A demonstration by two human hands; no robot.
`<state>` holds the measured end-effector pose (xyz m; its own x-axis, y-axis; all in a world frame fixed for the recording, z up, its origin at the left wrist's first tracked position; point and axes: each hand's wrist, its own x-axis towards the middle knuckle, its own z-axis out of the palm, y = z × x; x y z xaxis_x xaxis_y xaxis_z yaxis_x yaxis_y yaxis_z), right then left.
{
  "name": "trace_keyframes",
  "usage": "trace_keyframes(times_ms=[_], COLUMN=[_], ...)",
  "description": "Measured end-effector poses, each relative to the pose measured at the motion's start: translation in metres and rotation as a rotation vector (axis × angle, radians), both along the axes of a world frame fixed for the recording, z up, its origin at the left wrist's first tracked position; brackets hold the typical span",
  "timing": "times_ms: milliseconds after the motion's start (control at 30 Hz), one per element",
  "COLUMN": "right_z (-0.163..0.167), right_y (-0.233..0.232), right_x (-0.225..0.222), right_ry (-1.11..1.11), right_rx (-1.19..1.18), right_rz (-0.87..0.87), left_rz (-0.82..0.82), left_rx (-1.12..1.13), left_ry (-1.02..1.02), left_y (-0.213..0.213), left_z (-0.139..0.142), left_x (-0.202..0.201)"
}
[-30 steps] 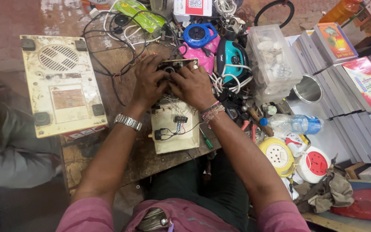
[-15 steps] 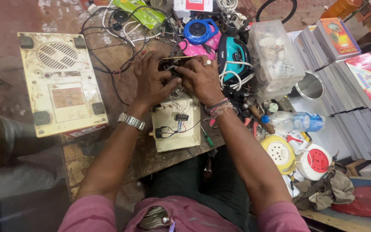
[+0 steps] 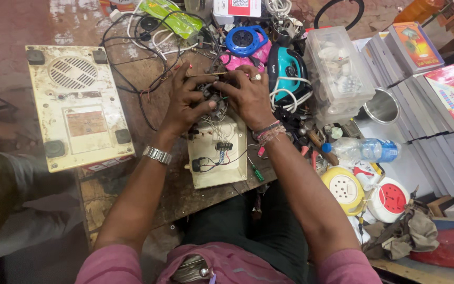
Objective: The person opens a cardboard box containing a hand mixer, then removes the back cover of a beige electrical appliance. Using a screwdriver, they loosen and tighten screws on internal wiring terminals while manipulating wires inside the open casing.
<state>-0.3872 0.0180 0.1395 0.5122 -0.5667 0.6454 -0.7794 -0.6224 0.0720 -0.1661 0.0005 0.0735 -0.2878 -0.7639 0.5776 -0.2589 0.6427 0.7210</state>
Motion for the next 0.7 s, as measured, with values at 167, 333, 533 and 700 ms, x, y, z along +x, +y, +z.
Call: trace_keyframes(times_ms=[167, 333, 533, 700], right_z=[-0.013, -0.023, -0.020, -0.011], right_y=[0.028, 0.064, 0.102, 0.101], right_x=[0.015, 0.033, 0.032, 0.017], right_ry=[-0.075, -0.180, -0.358, -0.583], right_rx=[-0.020, 0.111, 0.316, 0.592], right_rz=[0.044, -0.029, 0.033, 0.186], left_rz=[0.069, 0.131, 0.174, 0.208], left_rx=[-0.054, -0.086, -0.054, -0.081], left_ry=[-0.023, -0.050, -0.059, -0.072], left_y=[0.002, 0.002, 0.004, 0.004], left_z=[-0.004, -0.004, -0.002, -0.001], left_x=[-0.004, -0.008, -0.013, -0.014])
